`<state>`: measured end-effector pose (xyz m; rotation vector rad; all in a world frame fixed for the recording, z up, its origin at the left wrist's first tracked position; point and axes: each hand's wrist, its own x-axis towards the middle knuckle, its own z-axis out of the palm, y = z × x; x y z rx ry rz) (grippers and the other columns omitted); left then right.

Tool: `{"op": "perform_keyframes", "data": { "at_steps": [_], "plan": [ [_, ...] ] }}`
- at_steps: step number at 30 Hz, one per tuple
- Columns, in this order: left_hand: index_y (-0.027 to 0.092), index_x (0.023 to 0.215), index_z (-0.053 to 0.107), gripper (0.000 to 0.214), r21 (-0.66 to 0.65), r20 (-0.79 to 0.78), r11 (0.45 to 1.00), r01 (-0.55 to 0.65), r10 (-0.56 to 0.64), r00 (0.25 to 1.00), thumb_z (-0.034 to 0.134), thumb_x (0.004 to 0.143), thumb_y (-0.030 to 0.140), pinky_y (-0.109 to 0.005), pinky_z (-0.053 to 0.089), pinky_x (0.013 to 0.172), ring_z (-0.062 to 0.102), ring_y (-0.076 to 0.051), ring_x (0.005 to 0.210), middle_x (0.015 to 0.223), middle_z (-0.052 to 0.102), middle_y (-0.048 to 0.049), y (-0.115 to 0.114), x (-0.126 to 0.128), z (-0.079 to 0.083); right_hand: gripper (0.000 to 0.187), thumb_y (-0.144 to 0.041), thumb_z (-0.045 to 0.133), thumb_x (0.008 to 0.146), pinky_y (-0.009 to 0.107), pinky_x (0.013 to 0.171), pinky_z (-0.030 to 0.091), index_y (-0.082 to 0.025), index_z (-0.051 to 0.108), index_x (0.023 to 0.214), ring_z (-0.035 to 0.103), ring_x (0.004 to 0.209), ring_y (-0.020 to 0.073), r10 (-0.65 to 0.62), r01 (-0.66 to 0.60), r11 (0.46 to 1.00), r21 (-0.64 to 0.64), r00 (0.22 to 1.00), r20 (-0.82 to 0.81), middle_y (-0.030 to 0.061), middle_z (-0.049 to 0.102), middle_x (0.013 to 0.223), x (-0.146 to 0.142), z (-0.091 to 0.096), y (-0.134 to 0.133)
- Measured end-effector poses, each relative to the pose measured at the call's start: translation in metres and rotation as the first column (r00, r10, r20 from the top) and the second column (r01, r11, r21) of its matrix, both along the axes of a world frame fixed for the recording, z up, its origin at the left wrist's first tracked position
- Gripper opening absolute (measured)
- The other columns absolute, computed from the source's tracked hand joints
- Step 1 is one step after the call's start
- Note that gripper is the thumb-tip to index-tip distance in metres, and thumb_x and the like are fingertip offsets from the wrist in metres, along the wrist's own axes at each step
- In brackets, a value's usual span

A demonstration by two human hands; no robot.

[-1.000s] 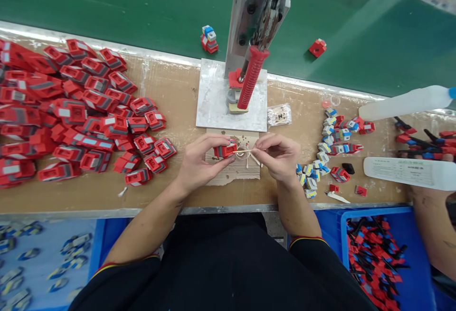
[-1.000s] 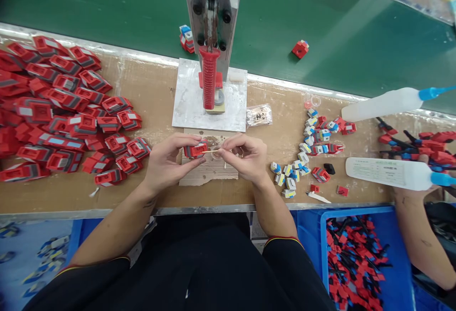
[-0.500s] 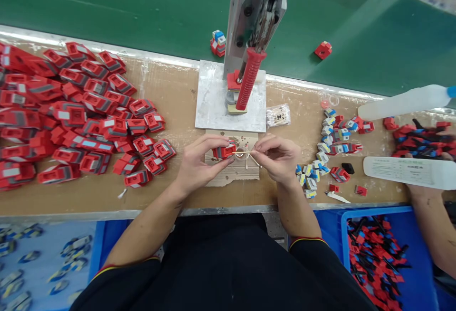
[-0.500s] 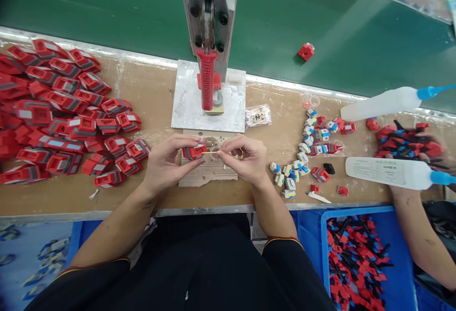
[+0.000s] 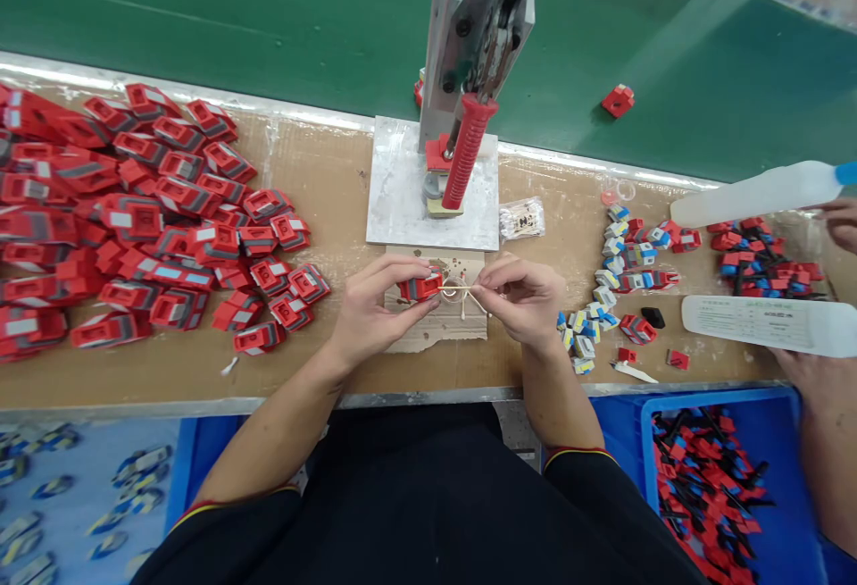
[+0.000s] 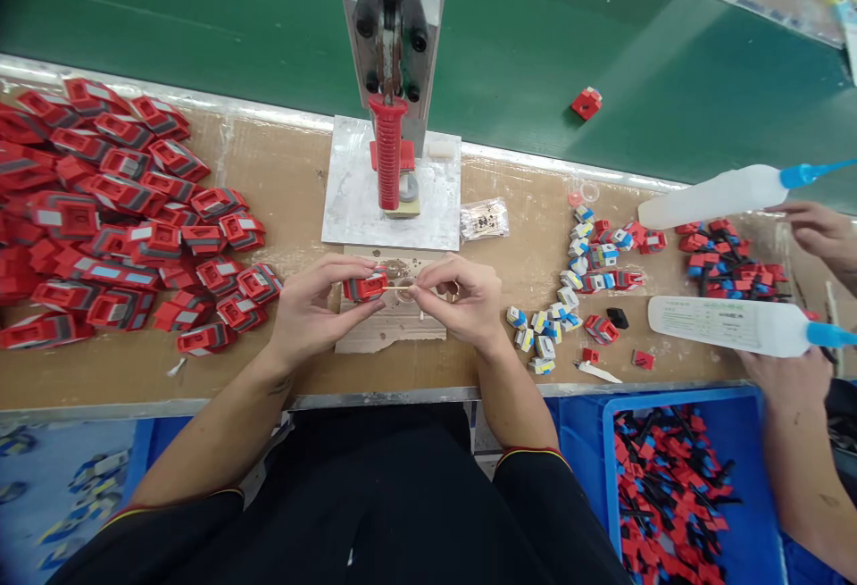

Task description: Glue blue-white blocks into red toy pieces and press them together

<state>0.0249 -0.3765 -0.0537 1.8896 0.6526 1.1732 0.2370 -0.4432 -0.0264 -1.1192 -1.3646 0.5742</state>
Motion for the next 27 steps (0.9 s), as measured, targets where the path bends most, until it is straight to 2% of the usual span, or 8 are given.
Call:
{"op": "perform_keyframes", "data": {
  "at_steps": [10, 15, 18, 20, 22, 24, 27],
  "plan": [
    [0.023, 0.113, 0.08, 0.024, -0.014, -0.05, 1.0, -0.008, 0.007, 0.999, 0.089, 0.091, 0.027, -0.034, 0.067, 0.093, 0.082, -0.021, 0.102, 0.11, 0.084, -0.0067, 0.0, -0.002, 0.001, 0.016, -0.013, 0.085, 0.087, 0.026, 0.05, 0.047, -0.025, 0.076, 0.08, 0.071, 0.061, 0.0129, -0.003, 0.003, 1.0, -0.002, 1.0, 0.016, -0.0005, 0.08, 0.073, 0.0, 0.0, 0.0],
    [0.024, 0.113, 0.079, 0.025, -0.005, -0.015, 1.0, 0.004, -0.004, 1.0, 0.089, 0.09, 0.025, -0.033, 0.067, 0.093, 0.082, -0.02, 0.102, 0.11, 0.084, -0.0058, 0.0, -0.002, -0.001, 0.016, -0.027, 0.086, 0.091, 0.027, 0.051, 0.048, -0.025, 0.075, 0.079, 0.07, 0.06, 0.014, -0.019, 0.019, 1.0, 0.022, 0.999, -0.027, 0.0, 0.078, 0.07, 0.005, -0.001, 0.001],
    [0.023, 0.113, 0.078, 0.027, -0.071, 0.007, 0.998, 0.0, 0.0, 1.0, 0.09, 0.09, 0.03, -0.034, 0.067, 0.095, 0.082, -0.021, 0.103, 0.11, 0.084, -0.007, 0.0, -0.002, -0.004, 0.021, -0.034, 0.087, 0.091, 0.029, 0.053, 0.049, -0.025, 0.074, 0.078, 0.067, 0.058, 0.0146, -0.112, 0.116, 0.989, 0.095, 0.993, -0.046, -0.0013, 0.075, 0.067, 0.022, 0.005, -0.004],
    [0.021, 0.115, 0.073, 0.037, -0.185, 0.067, 0.983, 0.006, 0.007, 0.998, 0.093, 0.087, 0.036, -0.034, 0.068, 0.093, 0.083, -0.022, 0.103, 0.111, 0.084, -0.0082, 0.001, -0.004, -0.005, 0.017, -0.03, 0.087, 0.091, 0.03, 0.056, 0.05, -0.026, 0.074, 0.081, 0.067, 0.06, 0.015, -0.139, 0.134, 0.984, 0.117, 0.99, 0.029, -0.0021, 0.074, 0.068, 0.034, 0.008, -0.009],
    [0.022, 0.115, 0.068, 0.047, -0.312, 0.16, 0.949, 0.04, 0.011, 0.987, 0.097, 0.082, 0.038, -0.032, 0.069, 0.088, 0.084, -0.022, 0.1, 0.113, 0.084, -0.0089, 0.004, -0.006, -0.006, 0.013, -0.023, 0.085, 0.093, 0.031, 0.062, 0.052, -0.027, 0.075, 0.085, 0.067, 0.065, 0.0155, -0.051, 0.037, 0.997, 0.072, 0.975, 0.215, -0.0018, 0.077, 0.073, 0.038, 0.006, -0.013],
    [0.023, 0.111, 0.065, 0.05, -0.411, 0.235, 0.909, 0.074, 0.027, 0.972, 0.1, 0.078, 0.037, -0.03, 0.069, 0.082, 0.084, -0.021, 0.096, 0.115, 0.084, -0.0085, 0.008, -0.008, -0.007, 0.012, -0.021, 0.08, 0.096, 0.033, 0.068, 0.054, -0.027, 0.076, 0.087, 0.067, 0.071, 0.0165, 0.099, -0.092, 0.995, -0.038, 0.898, 0.428, -0.0001, 0.079, 0.081, 0.034, -0.001, -0.015],
    [0.026, 0.108, 0.069, 0.049, -0.508, 0.316, 0.856, 0.093, 0.085, 0.945, 0.103, 0.074, 0.034, -0.029, 0.069, 0.081, 0.083, -0.018, 0.092, 0.118, 0.085, -0.0051, 0.013, -0.011, -0.009, 0.009, -0.03, 0.074, 0.102, 0.037, 0.079, 0.057, -0.028, 0.08, 0.095, 0.066, 0.086, 0.0208, 0.241, -0.158, 0.969, -0.19, 0.764, 0.599, 0.0047, 0.079, 0.096, 0.025, -0.011, -0.014]
  ]
}}
